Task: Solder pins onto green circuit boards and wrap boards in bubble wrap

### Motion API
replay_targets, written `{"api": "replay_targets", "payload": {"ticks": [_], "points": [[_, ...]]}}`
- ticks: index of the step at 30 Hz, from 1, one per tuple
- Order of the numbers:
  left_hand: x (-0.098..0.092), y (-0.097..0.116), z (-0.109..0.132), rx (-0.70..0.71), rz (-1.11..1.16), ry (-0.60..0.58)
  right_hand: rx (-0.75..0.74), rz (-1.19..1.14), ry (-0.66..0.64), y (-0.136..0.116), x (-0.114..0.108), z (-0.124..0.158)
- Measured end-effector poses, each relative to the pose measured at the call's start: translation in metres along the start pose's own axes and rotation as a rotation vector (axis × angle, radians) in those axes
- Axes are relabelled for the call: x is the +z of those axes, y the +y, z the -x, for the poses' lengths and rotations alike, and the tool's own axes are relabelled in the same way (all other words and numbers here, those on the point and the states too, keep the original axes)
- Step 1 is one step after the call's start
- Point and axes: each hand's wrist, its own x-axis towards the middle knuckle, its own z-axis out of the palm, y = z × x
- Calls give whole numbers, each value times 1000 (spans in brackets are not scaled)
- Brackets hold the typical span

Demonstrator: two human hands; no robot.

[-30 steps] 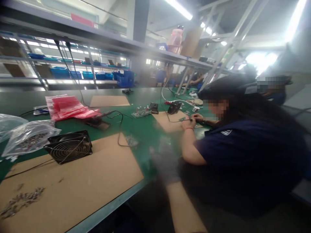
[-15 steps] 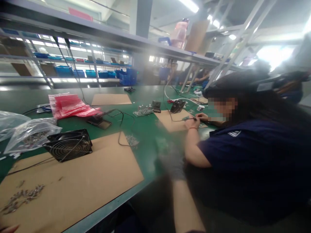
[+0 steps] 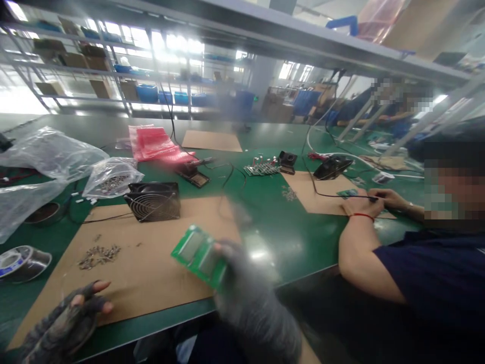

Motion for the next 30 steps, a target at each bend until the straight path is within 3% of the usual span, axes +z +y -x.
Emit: {"api": "replay_targets", "payload": {"ticks": [3,6,9,12,14,18,22,26,30], "points": [[14,-4,1,14,37,-111,-224,-172,-143,-39,39,-8],[16,-13,-2,33,126,-44,-313,-202,-201,-57,69,-15],[3,-15,-8,66,243,104,-278,-188,-252,-54,73,-29],[-14,-3,-9,57,319,218,-94,-156,-138,-41,72,-58],[-20,7,-7,-15,346,255,-23,-126,-159,-35,83,-82],[-23,19,-2,-98,392,284,-90,-76,-411,-42,131,-118],[-27,18,-1,-83,454,321,-140,-17,-475,-59,172,-136],[-32,15,-3,39,419,384,-149,68,-496,-75,191,-156],[-35,14,-6,149,399,335,-191,149,-530,-94,205,-180]]}}
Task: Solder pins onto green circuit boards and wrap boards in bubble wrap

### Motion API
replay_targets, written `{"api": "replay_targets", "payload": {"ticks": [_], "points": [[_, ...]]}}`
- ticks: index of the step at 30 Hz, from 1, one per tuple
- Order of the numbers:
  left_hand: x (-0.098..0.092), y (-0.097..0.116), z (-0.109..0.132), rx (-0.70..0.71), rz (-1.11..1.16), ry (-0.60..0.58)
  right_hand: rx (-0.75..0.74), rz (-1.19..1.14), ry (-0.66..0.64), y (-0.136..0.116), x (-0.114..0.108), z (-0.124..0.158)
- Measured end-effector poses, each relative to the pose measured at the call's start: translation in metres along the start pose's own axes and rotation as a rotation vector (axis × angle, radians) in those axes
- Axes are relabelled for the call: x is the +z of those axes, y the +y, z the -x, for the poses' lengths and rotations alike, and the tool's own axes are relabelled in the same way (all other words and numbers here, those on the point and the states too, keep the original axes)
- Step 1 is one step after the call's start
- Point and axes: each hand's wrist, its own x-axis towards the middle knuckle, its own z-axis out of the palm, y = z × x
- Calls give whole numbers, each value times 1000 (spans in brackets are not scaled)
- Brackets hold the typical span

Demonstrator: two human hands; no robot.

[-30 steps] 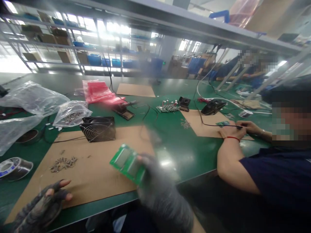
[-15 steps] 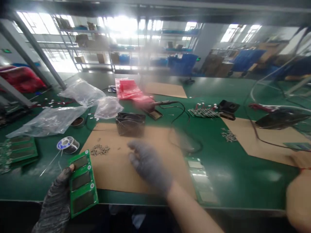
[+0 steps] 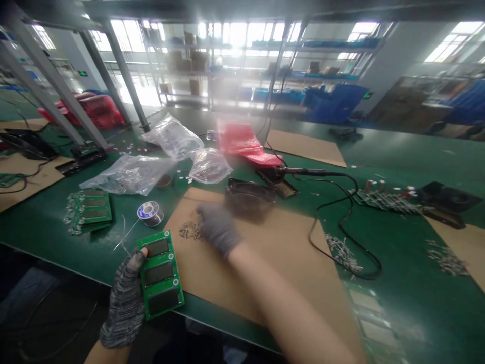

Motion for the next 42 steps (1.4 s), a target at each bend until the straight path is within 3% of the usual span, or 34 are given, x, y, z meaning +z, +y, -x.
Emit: {"api": "replay_targets", "payload": {"ticks": [5,9,12,15,21,26,30,33,37,42], "points": [[-4,-2,-8,39,-18,39,-130,101,-126,-11,4,-36],[-5,-1,-10,-15,-29,-5,-155,195,-207,-9,11,-50],[-5,0,-8,-42,-36,-15,-136,248,-221,-4,15,-50],[-4,0,-7,23,-86,-4,-127,283,-219,-1,16,-46],[2,1,-7,90,-217,-202,-149,288,-245,-4,10,-43],[2,3,-7,169,-285,-164,-55,275,-175,-6,4,-42],[18,3,-1,257,-502,-327,-10,259,-164,-7,6,-47],[34,-2,4,292,-615,-386,2,268,-195,-6,11,-53],[45,-14,2,344,-766,-390,3,279,-219,-7,12,-58],[42,-29,1,425,-916,-311,-84,216,-246,-6,7,-57]]}}
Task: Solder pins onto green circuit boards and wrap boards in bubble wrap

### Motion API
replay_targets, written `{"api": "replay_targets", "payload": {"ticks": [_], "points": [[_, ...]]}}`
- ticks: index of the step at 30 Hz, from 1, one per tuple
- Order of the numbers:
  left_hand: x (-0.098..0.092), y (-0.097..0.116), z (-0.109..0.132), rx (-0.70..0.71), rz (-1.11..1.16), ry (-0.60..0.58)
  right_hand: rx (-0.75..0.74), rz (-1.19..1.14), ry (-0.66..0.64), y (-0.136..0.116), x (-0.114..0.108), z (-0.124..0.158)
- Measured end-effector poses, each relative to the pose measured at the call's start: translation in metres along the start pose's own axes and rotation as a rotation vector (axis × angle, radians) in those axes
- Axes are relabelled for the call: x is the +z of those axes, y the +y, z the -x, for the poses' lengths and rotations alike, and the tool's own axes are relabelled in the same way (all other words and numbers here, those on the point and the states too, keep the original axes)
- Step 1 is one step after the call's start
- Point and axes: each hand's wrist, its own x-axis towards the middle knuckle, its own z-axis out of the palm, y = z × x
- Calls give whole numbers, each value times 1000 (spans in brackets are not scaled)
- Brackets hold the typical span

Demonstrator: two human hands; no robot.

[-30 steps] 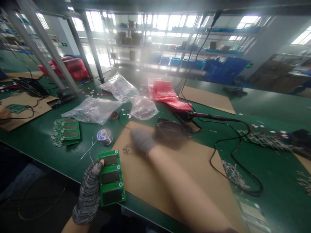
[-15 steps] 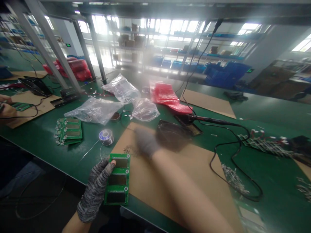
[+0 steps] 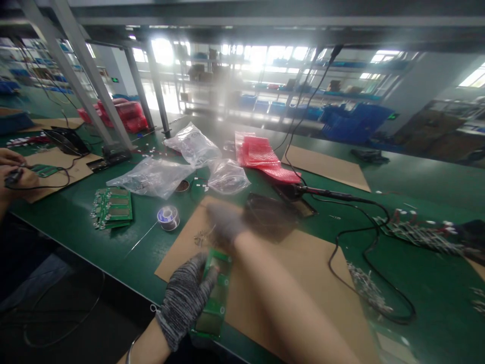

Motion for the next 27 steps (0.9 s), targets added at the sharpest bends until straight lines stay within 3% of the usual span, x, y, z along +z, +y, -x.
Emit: {"api": "replay_targets", "payload": {"ticks": [5,11,16,21,27], "points": [[-4,-4,5,2,-5,164,-67,-52,-21,2,2,-5],[-43,3,-15,16,241,221,-79,-171,95,-15,-17,23],[-67,15,-41,101,414,110,-205,-331,149,-34,-35,65],[-69,25,-47,120,472,33,-278,-485,266,-36,-31,81],[-67,16,-44,24,506,-83,-312,-574,378,-33,-19,93]]}}
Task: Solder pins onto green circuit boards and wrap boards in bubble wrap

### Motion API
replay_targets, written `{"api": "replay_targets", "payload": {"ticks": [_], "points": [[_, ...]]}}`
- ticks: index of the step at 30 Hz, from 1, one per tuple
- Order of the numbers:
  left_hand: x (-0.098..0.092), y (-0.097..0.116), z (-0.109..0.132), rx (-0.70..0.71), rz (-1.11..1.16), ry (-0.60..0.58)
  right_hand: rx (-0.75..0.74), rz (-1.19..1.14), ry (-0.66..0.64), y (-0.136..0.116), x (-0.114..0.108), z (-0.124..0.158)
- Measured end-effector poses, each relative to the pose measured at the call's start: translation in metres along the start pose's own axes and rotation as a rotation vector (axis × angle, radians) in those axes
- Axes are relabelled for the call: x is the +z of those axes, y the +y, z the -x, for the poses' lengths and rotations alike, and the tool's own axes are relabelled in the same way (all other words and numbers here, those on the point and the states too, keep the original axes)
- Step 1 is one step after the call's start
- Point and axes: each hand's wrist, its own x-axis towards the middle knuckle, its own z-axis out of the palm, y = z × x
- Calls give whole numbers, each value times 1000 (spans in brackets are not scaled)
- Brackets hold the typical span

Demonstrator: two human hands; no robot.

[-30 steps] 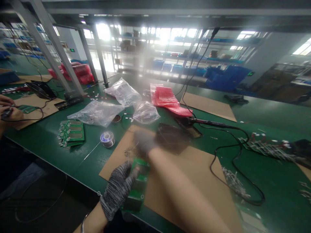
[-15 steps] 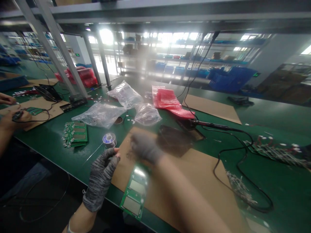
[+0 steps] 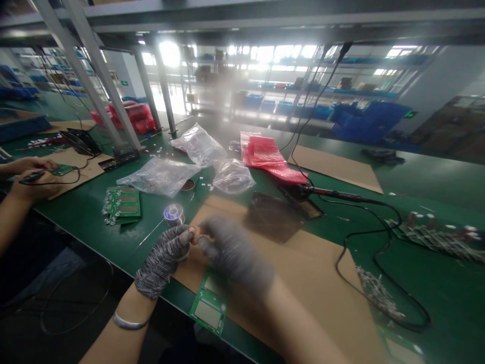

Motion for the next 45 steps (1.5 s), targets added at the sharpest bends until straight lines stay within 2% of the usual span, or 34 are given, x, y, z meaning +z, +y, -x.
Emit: {"api": "replay_targets", "payload": {"ticks": [5,13,16,20,24,26,28,30,32,37,41,45], "points": [[0,-11,-7,18,-58,55,112,-95,59,4,-6,10],[14,-33,-31,103,-432,85,395,-260,189,38,-21,34],[13,-31,-22,107,-519,127,524,-398,249,34,-25,54],[7,-26,13,36,-591,202,644,-550,252,20,-15,87],[10,-28,43,-109,-496,72,701,-685,243,12,12,108],[17,-26,48,-175,-404,-16,709,-750,272,10,22,112],[27,-20,47,-223,-281,-160,704,-801,307,10,27,114],[37,-14,44,-210,-183,-322,689,-832,340,10,29,117],[48,-10,45,-153,-170,-381,666,-855,375,12,28,121],[65,-6,64,-31,-255,-204,652,-874,522,12,13,139],[66,-1,87,58,-294,-117,662,-829,612,-7,-10,150],[66,-4,100,165,-360,32,644,-792,590,-28,-28,151]]}}
